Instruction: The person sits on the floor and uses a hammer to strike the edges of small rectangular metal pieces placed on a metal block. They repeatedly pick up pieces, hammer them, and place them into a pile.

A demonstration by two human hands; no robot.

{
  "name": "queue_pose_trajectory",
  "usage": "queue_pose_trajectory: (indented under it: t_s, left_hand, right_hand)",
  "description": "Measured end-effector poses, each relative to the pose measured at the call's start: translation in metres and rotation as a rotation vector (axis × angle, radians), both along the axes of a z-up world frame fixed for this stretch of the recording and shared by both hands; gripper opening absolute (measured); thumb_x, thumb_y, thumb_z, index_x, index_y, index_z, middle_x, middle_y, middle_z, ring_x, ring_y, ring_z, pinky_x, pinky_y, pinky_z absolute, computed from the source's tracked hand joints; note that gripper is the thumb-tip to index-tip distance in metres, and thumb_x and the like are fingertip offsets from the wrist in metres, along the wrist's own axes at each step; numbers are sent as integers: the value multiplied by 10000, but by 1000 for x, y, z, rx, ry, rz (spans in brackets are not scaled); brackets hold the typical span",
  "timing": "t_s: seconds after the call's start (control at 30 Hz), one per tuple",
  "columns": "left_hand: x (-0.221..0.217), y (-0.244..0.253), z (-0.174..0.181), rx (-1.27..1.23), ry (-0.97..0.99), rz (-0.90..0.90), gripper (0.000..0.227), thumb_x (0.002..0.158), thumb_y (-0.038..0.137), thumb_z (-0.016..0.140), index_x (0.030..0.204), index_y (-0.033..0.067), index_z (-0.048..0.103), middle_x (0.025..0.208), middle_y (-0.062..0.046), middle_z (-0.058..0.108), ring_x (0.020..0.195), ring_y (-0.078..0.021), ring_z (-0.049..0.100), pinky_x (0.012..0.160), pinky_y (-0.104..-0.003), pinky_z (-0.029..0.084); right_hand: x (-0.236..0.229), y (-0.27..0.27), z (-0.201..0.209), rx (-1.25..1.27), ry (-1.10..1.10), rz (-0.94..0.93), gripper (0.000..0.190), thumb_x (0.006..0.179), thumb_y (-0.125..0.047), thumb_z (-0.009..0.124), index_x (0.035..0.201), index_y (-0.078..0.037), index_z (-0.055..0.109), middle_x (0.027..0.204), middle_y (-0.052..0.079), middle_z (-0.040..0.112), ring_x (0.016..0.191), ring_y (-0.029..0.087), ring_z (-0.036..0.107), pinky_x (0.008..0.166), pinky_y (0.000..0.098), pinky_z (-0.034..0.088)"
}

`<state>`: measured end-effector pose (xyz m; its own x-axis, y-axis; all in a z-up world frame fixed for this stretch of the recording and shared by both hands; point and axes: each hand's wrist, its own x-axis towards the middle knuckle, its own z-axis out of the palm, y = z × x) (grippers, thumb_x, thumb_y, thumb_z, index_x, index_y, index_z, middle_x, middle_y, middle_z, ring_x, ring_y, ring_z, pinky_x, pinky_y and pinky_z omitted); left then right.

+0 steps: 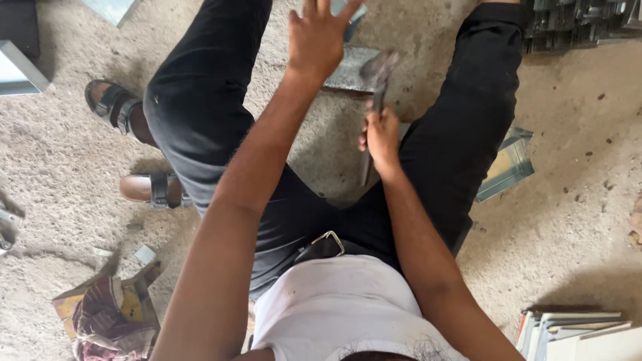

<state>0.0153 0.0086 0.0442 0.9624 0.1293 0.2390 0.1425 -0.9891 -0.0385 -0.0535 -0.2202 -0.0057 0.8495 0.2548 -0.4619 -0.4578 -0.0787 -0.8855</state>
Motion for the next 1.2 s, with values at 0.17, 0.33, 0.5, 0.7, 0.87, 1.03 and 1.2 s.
queue_pose_trajectory:
  t_s: [0.17,0.33,0.5,0.7,0.87,1.03,1.2]
  left_hand:
    - [-7,-3,32,-101,168,-123,696,1023,264,542,1645,389,256,1456,-217,492,1198,-395,600,924,-585,522]
    - [-1,7,32,-325,200,-172,476,1120,584,310,1568,435,372,1529,-122,474,1323,-397,533,1031,-642,431]
    - [1,-2,34,-444,255,-118,560,1053,628,178,1538,454,397,1533,-110,452,1331,-419,474,1067,-668,331]
    - [4,-12,35,-464,288,-122,552,1065,597,148,1553,470,372,1552,-88,438,1396,-384,441,1127,-666,300]
    - [10,-19,40,-436,314,-89,537,1043,599,169,1546,487,317,1567,-69,398,1381,-403,416,1097,-690,288]
    - [11,-24,32,-361,243,-109,529,1055,558,182,1567,469,281,1559,-92,395,1353,-451,420,1023,-709,326]
    - [2,-22,45,-443,352,-115,534,1073,613,174,1588,493,250,1577,-70,409,1390,-391,443,1104,-673,336]
  right_hand:
    - [-10,12,12,-298,97,63,313,1075,-380,519,1189,-96,584,686,28,527,488,122,491,397,316,382]
    - [-7,16,0,-472,-635,110,374,1134,-403,476,1165,-51,601,805,170,668,686,321,673,630,453,504]
    - [57,38,-22,-683,-639,364,416,1135,-403,453,1106,-19,611,936,299,682,888,553,604,716,581,481]
    - [34,43,-16,-766,-659,278,448,1083,-396,427,1105,21,593,864,323,663,850,547,621,733,625,460]
    - [41,38,-24,-755,-739,291,461,1098,-407,439,1020,12,613,870,317,678,849,540,632,740,615,485]
    - [39,32,-29,-783,-727,337,470,1114,-397,434,1026,33,602,871,322,674,835,561,612,723,624,472]
    - [22,39,-31,-716,-814,181,445,1098,-382,444,1054,33,598,835,323,658,816,547,631,697,619,479]
